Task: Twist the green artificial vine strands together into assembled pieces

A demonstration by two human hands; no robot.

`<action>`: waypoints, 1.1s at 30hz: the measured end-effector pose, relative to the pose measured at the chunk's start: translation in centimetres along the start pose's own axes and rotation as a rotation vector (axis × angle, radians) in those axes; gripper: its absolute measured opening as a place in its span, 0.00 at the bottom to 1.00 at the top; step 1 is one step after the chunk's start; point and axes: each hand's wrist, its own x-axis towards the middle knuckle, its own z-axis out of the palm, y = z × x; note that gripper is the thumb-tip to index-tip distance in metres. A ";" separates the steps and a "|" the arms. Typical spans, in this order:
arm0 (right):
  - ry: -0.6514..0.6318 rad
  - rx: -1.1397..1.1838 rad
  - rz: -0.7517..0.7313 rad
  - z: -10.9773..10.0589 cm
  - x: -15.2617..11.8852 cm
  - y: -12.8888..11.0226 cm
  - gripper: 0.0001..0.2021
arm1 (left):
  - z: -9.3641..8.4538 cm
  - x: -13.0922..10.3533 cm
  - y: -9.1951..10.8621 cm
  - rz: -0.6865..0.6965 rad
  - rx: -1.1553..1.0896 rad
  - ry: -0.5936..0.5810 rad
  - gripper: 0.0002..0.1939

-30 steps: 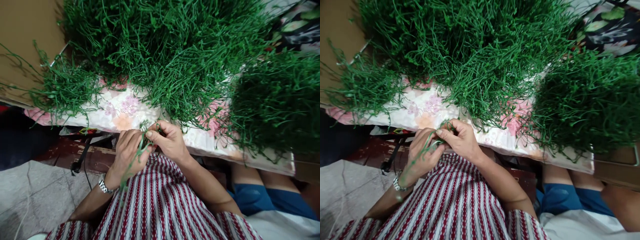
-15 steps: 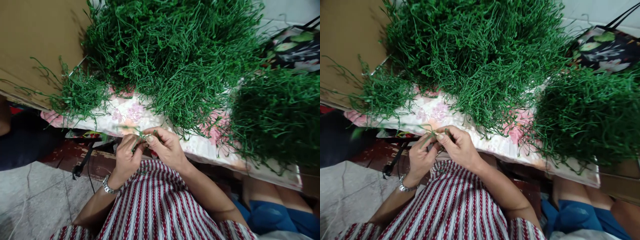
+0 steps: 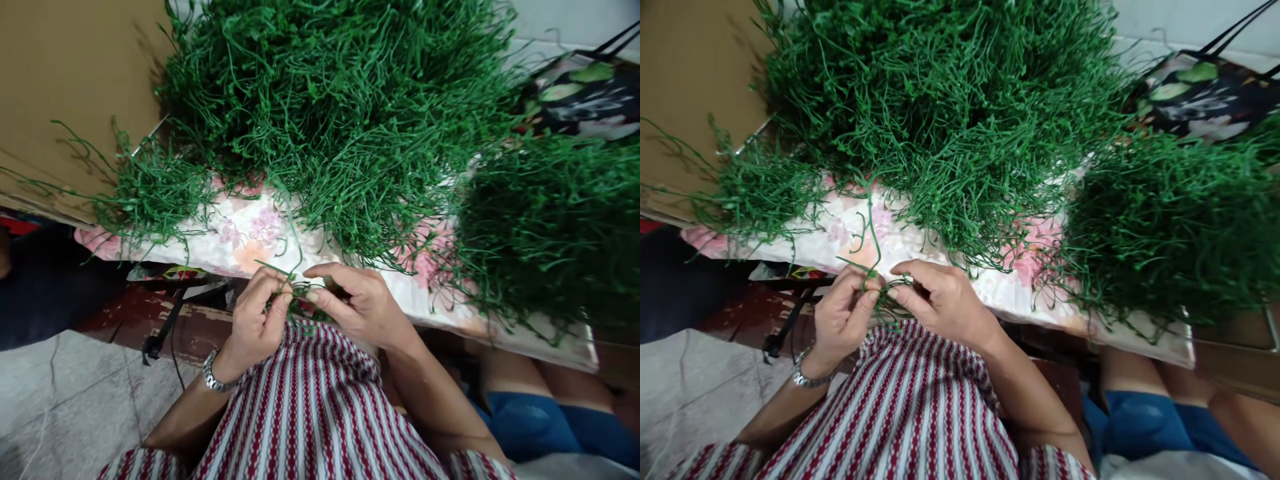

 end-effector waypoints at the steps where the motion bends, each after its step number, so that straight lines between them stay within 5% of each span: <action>1: -0.029 -0.016 -0.030 -0.1 0.0 0.0 0.09 | 0.1 0.1 0.1 0.033 0.015 -0.004 0.04; 5: -0.087 -0.030 -0.109 0.5 -0.3 0.4 0.08 | 0.3 0.3 0.4 0.088 -0.012 0.012 0.05; 9: -0.030 -0.052 -0.162 0.8 -0.9 0.9 0.06 | 0.4 0.6 0.6 -0.005 -0.136 -0.081 0.04; 15: -0.122 -0.413 -0.199 0.1 -1.5 1.0 0.06 | 0.4 0.9 0.6 -0.100 -0.202 -0.216 0.03; 21: -0.241 -0.572 -0.264 -0.2 -1.2 0.6 0.07 | -0.3 1.3 0.4 0.030 -0.096 -0.311 0.07; 29: -0.537 -0.212 -0.379 -2.0 -0.5 0.7 0.08 | -2.3 3.1 0.3 0.199 -0.277 -0.639 0.11; 33: -0.507 0.048 -0.281 -2.4 -0.3 1.8 0.08 | -2.3 3.9 0.2 -0.015 -0.365 -0.692 0.09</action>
